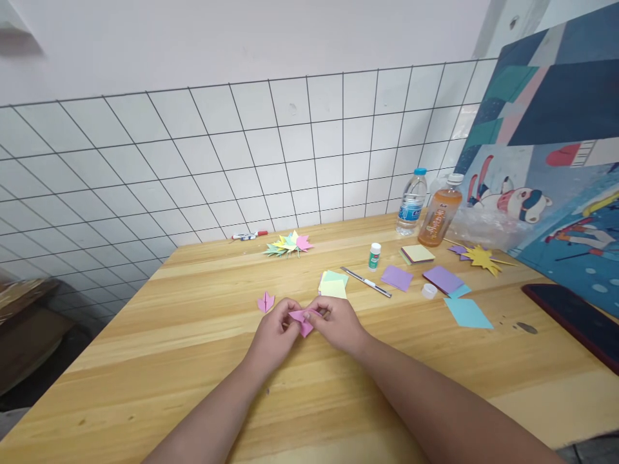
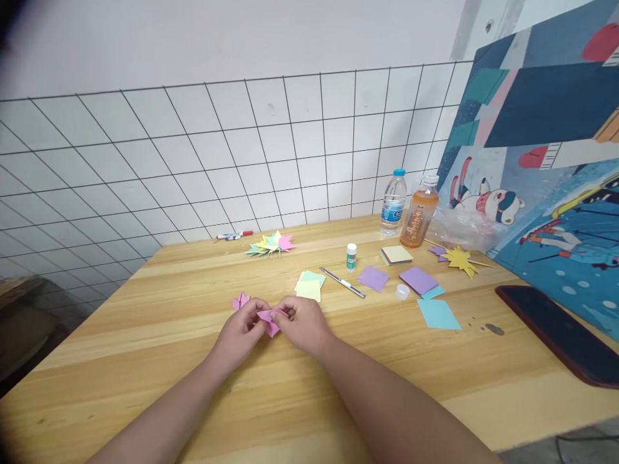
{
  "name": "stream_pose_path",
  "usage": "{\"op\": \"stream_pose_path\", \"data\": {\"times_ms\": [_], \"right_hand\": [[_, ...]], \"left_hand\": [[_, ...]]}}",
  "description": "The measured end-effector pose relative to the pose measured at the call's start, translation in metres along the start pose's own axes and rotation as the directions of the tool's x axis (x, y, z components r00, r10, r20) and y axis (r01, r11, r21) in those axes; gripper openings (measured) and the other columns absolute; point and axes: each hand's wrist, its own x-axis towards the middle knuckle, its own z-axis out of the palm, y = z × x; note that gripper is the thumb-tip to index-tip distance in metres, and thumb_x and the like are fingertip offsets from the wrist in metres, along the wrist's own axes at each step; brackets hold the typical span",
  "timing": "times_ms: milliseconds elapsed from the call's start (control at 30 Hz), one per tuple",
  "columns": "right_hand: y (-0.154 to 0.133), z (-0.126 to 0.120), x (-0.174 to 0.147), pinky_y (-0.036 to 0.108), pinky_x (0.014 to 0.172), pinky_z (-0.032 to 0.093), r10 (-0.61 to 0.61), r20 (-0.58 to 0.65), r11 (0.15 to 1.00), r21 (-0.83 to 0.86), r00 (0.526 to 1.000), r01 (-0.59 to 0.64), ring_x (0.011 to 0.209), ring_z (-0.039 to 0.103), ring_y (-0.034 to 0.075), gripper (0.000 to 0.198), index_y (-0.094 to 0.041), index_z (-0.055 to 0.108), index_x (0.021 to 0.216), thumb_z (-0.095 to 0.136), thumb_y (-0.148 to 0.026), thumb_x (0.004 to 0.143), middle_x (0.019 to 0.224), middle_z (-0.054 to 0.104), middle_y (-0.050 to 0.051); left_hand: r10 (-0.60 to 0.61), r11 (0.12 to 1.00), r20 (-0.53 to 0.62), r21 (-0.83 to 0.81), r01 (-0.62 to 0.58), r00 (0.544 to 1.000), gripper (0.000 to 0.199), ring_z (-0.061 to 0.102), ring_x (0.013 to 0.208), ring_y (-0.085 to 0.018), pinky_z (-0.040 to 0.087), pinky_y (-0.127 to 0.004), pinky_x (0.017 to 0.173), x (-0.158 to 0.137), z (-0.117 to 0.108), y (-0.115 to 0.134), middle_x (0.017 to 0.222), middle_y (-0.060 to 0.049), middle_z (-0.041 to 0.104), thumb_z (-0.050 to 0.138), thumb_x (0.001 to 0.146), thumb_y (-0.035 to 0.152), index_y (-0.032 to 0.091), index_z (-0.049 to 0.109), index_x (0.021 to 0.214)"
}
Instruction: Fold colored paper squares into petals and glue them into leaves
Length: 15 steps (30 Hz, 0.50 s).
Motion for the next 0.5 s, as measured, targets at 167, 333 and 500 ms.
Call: {"op": "stream_pose_path", "data": {"times_ms": [167,333,500], "right_hand": [[0.006,0.002,0.003,0.021,0.056,0.043,0.045,-0.020,0.993,0.111,0.999,-0.043,0.059,0.056,0.011,0.015,-0.017,0.061,0.072,0.056,-0.030,0.076,0.067,0.062,0.000],[0.011,-0.001,0.007,0.021,0.051,0.041,0.109,-0.071,0.983,0.153,0.992,-0.097,0.054,0.051,0.011,0.017,-0.016,0.060,0.072,0.057,-0.033,0.074,0.062,0.058,-0.001],[0.014,-0.004,0.008,0.020,0.050,0.039,0.099,-0.089,0.994,0.065,0.991,-0.093,0.053,0.051,0.010,0.016,-0.017,0.061,0.074,0.055,-0.032,0.075,0.061,0.058,-0.002]], "left_hand": [[-0.090,0.980,0.030,-0.174,0.094,0.995,0.024,0.056,0.059,-0.014,0.043,-0.024,0.057,0.000,0.000,-0.002,0.062,0.004,0.058,0.049,0.074,0.019,0.021,0.053,0.098],[-0.184,0.899,0.106,-0.383,0.210,0.977,0.022,0.060,0.067,-0.015,0.048,-0.027,0.061,0.002,-0.004,0.005,0.072,0.000,0.062,0.056,0.075,0.032,0.019,0.055,0.093],[-0.183,0.844,0.181,-0.476,0.249,0.966,0.028,0.062,0.076,-0.020,0.050,-0.031,0.068,0.002,-0.011,0.003,0.084,-0.005,0.064,0.058,0.074,0.037,0.017,0.059,0.093]]}}
